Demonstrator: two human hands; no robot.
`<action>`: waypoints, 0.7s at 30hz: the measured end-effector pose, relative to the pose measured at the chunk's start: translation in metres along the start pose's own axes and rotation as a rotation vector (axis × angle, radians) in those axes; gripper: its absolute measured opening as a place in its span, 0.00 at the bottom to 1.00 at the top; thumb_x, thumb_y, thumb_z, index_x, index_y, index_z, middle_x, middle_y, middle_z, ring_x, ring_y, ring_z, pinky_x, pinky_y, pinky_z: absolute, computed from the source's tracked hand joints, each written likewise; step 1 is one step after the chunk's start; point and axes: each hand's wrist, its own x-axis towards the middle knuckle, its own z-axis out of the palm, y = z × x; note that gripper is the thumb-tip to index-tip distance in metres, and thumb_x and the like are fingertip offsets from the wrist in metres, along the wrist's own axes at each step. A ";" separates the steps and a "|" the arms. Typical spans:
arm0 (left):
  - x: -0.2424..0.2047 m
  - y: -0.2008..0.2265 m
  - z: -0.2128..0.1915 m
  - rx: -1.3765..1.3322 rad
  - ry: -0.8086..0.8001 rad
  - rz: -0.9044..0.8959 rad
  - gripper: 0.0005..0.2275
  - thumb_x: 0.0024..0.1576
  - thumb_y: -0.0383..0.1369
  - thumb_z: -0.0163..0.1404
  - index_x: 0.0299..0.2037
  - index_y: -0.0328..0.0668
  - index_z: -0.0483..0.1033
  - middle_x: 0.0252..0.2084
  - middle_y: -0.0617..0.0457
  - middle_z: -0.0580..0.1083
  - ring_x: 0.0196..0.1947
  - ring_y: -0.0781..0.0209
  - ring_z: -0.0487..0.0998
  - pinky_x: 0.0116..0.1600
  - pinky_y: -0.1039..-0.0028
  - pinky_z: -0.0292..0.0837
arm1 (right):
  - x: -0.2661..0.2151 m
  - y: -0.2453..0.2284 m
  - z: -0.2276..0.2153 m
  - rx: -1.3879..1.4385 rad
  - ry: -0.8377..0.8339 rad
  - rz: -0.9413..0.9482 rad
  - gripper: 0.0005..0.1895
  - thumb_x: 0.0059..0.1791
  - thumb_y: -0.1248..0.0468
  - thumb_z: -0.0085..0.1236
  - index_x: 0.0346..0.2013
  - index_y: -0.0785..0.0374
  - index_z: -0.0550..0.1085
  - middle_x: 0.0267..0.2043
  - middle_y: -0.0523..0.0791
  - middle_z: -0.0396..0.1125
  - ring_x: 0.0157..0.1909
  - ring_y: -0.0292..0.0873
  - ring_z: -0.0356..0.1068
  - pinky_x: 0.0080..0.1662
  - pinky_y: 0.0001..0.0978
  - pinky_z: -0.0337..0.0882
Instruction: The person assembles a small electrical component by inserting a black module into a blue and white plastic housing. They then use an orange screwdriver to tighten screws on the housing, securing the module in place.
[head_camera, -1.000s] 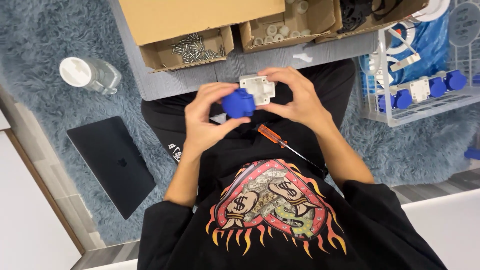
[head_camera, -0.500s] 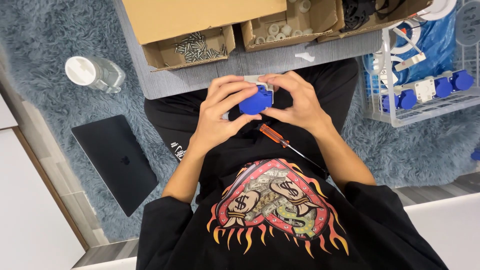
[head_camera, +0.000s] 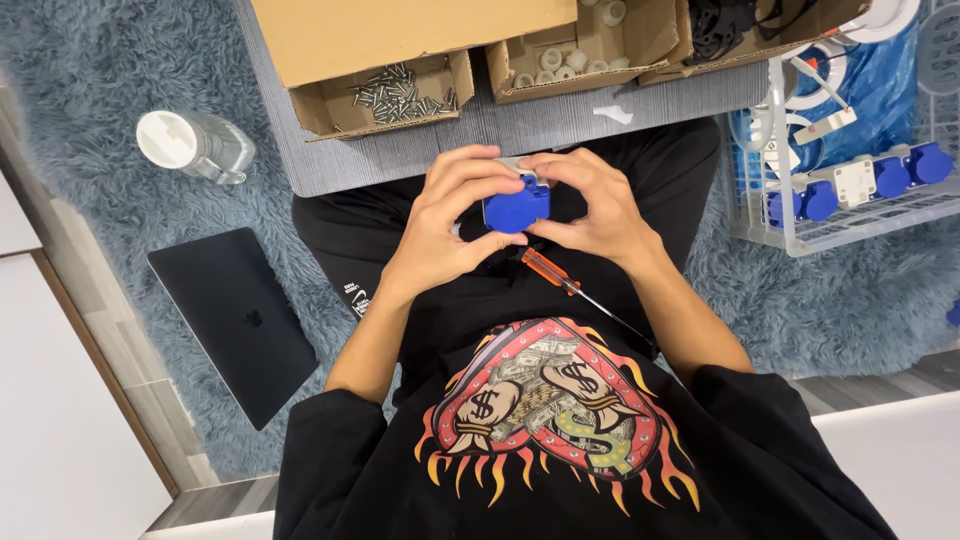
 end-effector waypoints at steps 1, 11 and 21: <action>0.000 -0.002 0.001 -0.058 0.002 -0.012 0.24 0.53 0.34 0.75 0.59 0.46 0.83 0.58 0.54 0.80 0.69 0.42 0.73 0.73 0.56 0.65 | -0.002 0.001 0.001 0.010 0.002 0.000 0.29 0.47 0.68 0.81 0.57 0.73 0.75 0.53 0.59 0.77 0.36 0.56 0.74 0.39 0.48 0.76; -0.002 -0.006 0.007 -0.202 0.023 0.014 0.25 0.51 0.33 0.76 0.58 0.39 0.82 0.58 0.49 0.80 0.67 0.40 0.77 0.73 0.54 0.67 | 0.005 -0.005 0.001 0.052 0.031 -0.005 0.29 0.48 0.66 0.82 0.56 0.74 0.75 0.52 0.59 0.77 0.35 0.55 0.73 0.40 0.46 0.75; 0.003 -0.001 0.000 -0.113 -0.005 0.063 0.22 0.56 0.31 0.72 0.59 0.37 0.81 0.57 0.46 0.80 0.64 0.37 0.78 0.70 0.48 0.70 | 0.007 -0.009 -0.001 0.017 0.032 -0.034 0.27 0.46 0.67 0.83 0.54 0.73 0.76 0.51 0.59 0.78 0.34 0.55 0.74 0.38 0.44 0.75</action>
